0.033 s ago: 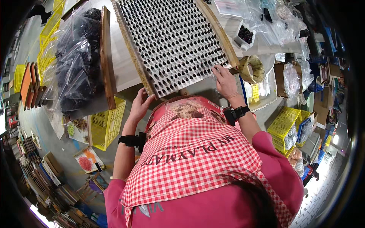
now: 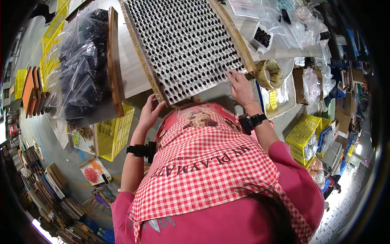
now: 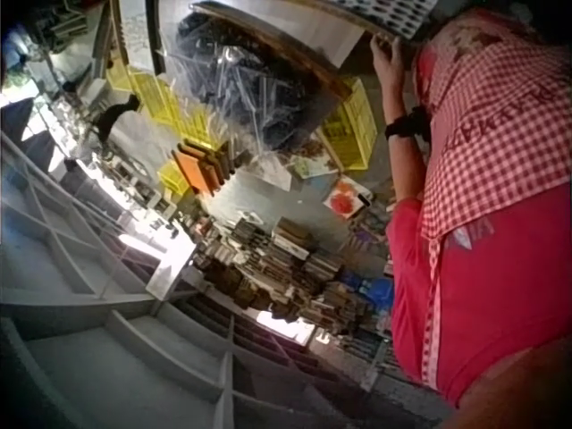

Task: Sorting small black plastic components and arranging them into a molded grid tray.

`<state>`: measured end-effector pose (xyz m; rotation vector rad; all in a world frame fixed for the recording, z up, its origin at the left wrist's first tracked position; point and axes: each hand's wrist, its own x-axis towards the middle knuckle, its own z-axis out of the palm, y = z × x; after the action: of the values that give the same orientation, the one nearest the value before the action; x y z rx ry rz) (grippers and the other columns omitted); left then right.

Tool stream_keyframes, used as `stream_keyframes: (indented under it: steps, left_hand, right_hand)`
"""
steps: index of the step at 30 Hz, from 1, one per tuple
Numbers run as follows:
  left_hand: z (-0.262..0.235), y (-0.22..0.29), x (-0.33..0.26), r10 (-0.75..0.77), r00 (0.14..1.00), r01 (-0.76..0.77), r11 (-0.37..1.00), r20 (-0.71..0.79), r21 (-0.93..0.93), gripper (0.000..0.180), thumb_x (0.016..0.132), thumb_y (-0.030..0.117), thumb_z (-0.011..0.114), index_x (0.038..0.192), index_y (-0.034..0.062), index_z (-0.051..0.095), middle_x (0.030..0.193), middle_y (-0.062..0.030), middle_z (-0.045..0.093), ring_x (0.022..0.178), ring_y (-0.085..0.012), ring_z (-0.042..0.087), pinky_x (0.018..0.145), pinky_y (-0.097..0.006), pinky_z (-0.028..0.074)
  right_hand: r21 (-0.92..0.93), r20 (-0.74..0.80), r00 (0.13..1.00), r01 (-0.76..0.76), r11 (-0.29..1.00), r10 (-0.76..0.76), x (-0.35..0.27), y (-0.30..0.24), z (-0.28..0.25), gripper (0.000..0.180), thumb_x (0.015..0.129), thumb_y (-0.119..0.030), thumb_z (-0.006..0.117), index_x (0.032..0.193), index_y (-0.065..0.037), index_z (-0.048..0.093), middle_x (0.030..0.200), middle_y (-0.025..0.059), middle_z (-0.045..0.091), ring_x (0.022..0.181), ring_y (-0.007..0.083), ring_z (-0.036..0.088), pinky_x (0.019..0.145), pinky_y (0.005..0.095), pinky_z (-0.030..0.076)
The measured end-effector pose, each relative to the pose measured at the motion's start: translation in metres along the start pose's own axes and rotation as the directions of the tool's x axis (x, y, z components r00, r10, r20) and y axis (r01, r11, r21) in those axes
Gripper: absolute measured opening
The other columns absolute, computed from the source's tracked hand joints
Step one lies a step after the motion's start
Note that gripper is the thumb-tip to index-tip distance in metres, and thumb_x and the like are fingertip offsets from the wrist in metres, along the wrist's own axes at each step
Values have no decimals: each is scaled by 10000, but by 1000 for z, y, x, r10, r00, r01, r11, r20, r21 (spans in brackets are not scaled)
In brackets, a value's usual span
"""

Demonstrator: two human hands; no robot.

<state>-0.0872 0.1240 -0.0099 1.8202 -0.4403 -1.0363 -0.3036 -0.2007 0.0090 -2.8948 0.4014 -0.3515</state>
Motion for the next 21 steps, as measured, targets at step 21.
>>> stream_keyframes:
  steps: [21]
  left_hand:
    - [-1, 2, 1, 13, 1000, -12, 999, 20, -32, 477, 919, 211, 620, 1295, 4, 412, 1082, -122, 646, 954, -153, 611, 824, -290, 478]
  right_hand:
    - [-74, -57, 987, -155, 985, 151, 34, 24, -4, 484, 749, 42, 506, 1217, -69, 557, 1247, 116, 525, 1103, 297, 552, 901, 374, 483]
